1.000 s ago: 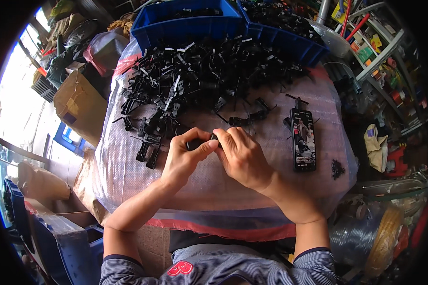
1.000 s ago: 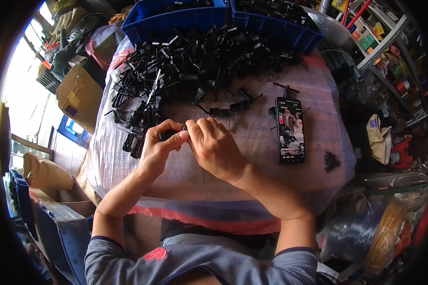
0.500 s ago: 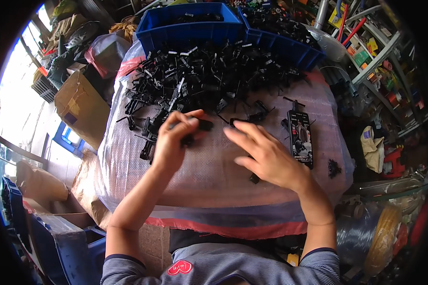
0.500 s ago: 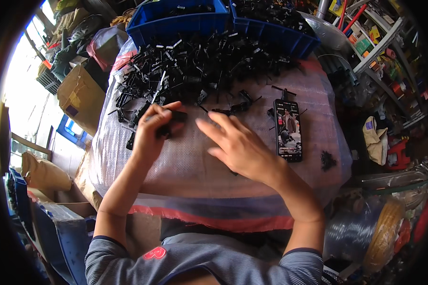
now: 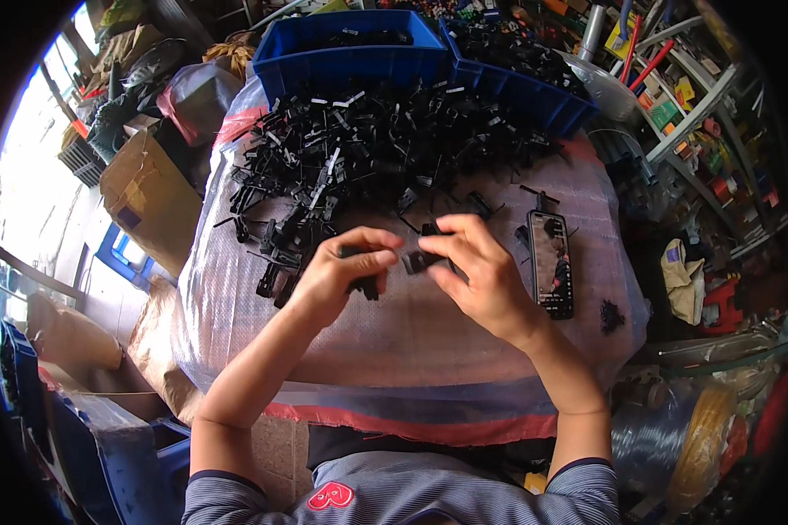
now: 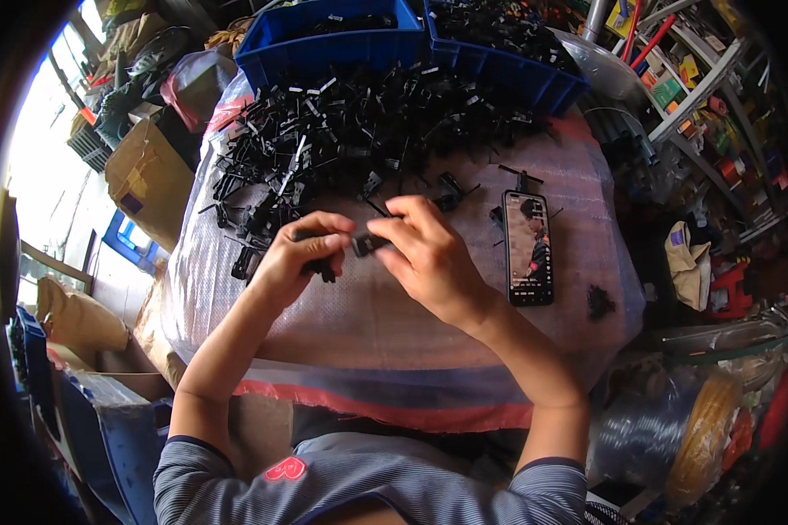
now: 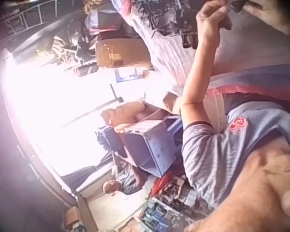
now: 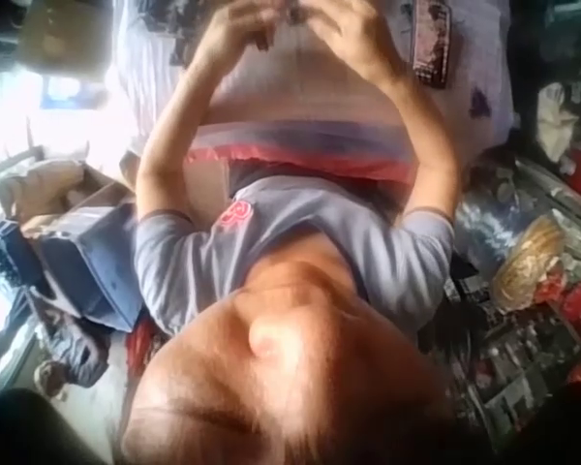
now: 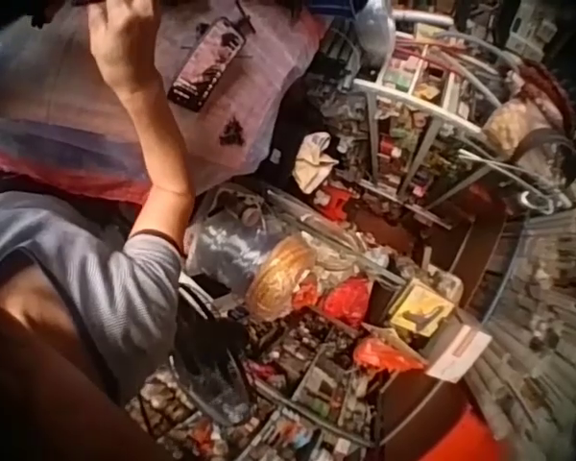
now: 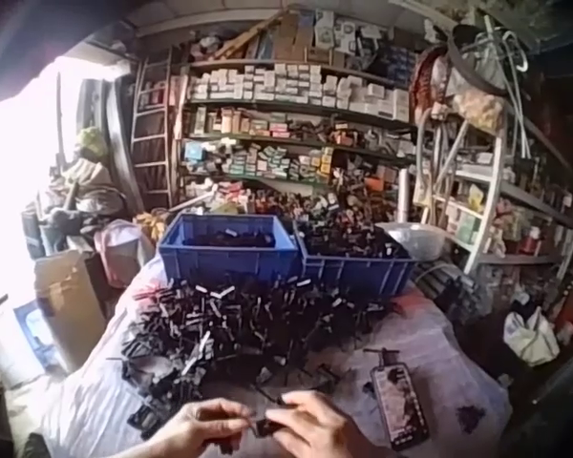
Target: The recorder is manually assembling small black plastic components at a workstation.
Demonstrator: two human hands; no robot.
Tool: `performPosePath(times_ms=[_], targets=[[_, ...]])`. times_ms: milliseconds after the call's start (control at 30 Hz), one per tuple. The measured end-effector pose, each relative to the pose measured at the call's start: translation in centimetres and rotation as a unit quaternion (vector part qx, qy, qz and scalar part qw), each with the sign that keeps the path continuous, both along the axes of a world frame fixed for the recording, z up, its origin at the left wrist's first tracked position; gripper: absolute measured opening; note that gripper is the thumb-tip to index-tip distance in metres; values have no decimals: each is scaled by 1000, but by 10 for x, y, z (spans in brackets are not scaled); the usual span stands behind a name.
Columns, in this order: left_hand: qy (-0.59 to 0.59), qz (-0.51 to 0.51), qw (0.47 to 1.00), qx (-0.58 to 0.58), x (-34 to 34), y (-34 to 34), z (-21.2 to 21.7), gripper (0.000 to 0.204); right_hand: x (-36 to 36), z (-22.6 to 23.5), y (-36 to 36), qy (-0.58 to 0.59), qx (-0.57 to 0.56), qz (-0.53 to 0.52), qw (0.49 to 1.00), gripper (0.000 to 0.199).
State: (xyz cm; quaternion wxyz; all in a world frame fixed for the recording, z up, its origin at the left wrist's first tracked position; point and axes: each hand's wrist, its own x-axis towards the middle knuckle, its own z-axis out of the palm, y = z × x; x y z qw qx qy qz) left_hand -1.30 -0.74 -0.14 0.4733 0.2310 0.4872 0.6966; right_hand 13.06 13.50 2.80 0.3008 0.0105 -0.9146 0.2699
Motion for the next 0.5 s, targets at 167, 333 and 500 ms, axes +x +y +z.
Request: performPosePath(times_ms=[167, 333, 500], targets=[[114, 17, 993, -17, 4, -4, -4, 23, -27, -13, -11, 70, 40, -20, 997, 34], [155, 44, 985, -57, 2, -5, 1, 23, -24, -15, -9, 58, -172, -11, 983, 36], [180, 17, 983, -22, 2, -6, 2, 24, -22, -19, -7, 74, -427, 20, 901, 24]])
